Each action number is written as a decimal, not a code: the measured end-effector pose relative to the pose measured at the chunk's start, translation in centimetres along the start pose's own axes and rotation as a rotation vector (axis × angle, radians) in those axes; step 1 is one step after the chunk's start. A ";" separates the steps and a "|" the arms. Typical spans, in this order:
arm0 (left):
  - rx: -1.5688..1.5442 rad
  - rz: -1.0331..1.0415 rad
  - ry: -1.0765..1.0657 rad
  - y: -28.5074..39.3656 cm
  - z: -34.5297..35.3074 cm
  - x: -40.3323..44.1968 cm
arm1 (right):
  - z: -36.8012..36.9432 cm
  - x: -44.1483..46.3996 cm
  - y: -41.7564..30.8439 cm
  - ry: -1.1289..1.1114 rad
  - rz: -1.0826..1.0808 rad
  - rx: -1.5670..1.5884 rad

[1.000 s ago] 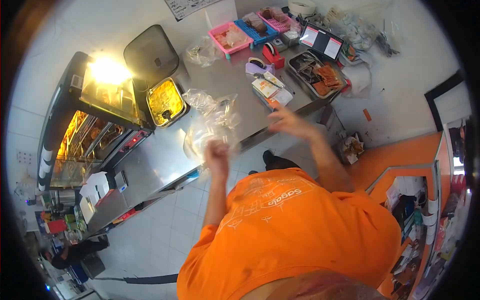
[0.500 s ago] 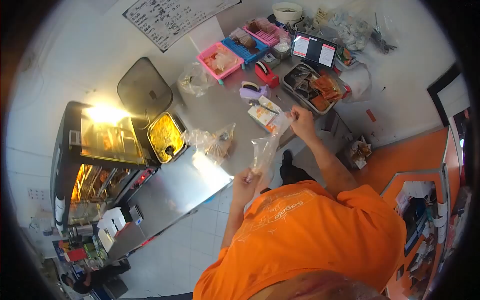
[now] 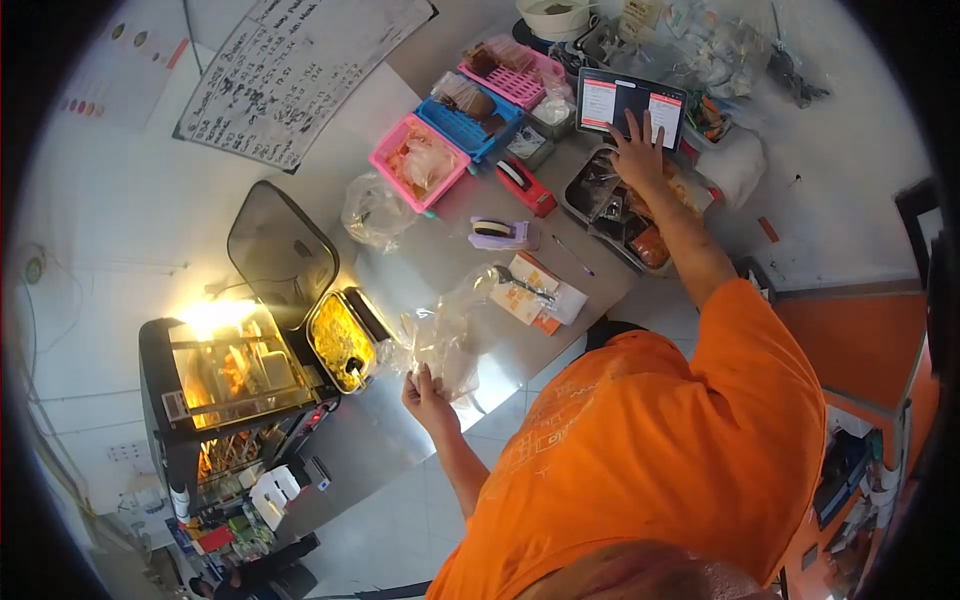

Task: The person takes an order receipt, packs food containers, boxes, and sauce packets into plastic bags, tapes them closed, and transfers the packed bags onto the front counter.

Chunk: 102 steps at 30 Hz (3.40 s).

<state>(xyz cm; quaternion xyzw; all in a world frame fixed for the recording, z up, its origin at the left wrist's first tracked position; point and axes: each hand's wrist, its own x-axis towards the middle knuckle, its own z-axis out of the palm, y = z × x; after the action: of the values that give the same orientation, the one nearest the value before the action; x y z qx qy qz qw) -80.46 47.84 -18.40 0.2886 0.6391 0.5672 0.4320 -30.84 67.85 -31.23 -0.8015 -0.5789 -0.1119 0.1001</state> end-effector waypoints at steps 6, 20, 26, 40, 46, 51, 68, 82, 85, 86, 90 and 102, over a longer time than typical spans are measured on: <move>0.051 -0.053 0.032 -1.6 2.2 0.2 | 4.0 2.2 1.7 -0.099 -0.081 -0.070; 0.039 -0.058 0.041 -1.0 4.0 1.4 | 4.8 3.0 1.5 0.025 -0.070 0.046; 0.057 -0.004 0.031 -0.2 2.8 0.5 | 0.3 0.7 -3.5 0.194 -0.059 0.629; 1.203 0.440 0.236 1.0 -4.6 -1.5 | -19.0 -14.1 -26.8 -0.077 -0.906 1.002; 0.809 0.441 0.265 -1.3 -14.4 -0.2 | -21.3 -18.1 -32.6 -0.049 -0.686 1.234; -0.015 -0.028 0.262 -4.0 -21.5 0.6 | -23.2 -21.9 -37.2 -0.192 -0.623 1.143; 0.624 0.804 0.182 2.6 -28.3 2.4 | -23.6 -33.2 -48.1 -0.344 -0.577 0.920; 0.662 0.592 0.078 4.7 -34.5 4.5 | -28.3 -32.2 -48.9 0.068 -1.008 0.811; 0.931 0.489 -0.024 7.4 -32.1 1.1 | -26.0 -36.5 -53.4 -0.274 -0.933 0.815; 0.990 0.506 0.022 6.3 -32.8 0.8 | -25.3 -36.7 -53.9 -0.410 -0.857 0.746; 1.206 0.255 -0.009 -9.4 -42.9 6.1 | -25.2 -33.5 -52.4 -0.260 -0.731 0.928; 0.070 -0.140 -0.157 -5.5 -37.5 14.1 | -29.8 -28.0 -56.0 -0.278 -0.734 0.846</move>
<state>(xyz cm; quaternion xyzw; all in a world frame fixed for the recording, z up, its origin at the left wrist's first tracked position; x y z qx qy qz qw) -119.24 41.07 -27.52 0.3018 0.6414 0.4884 0.5089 -94.51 51.26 -9.30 -0.4457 -0.8210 0.2085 0.2895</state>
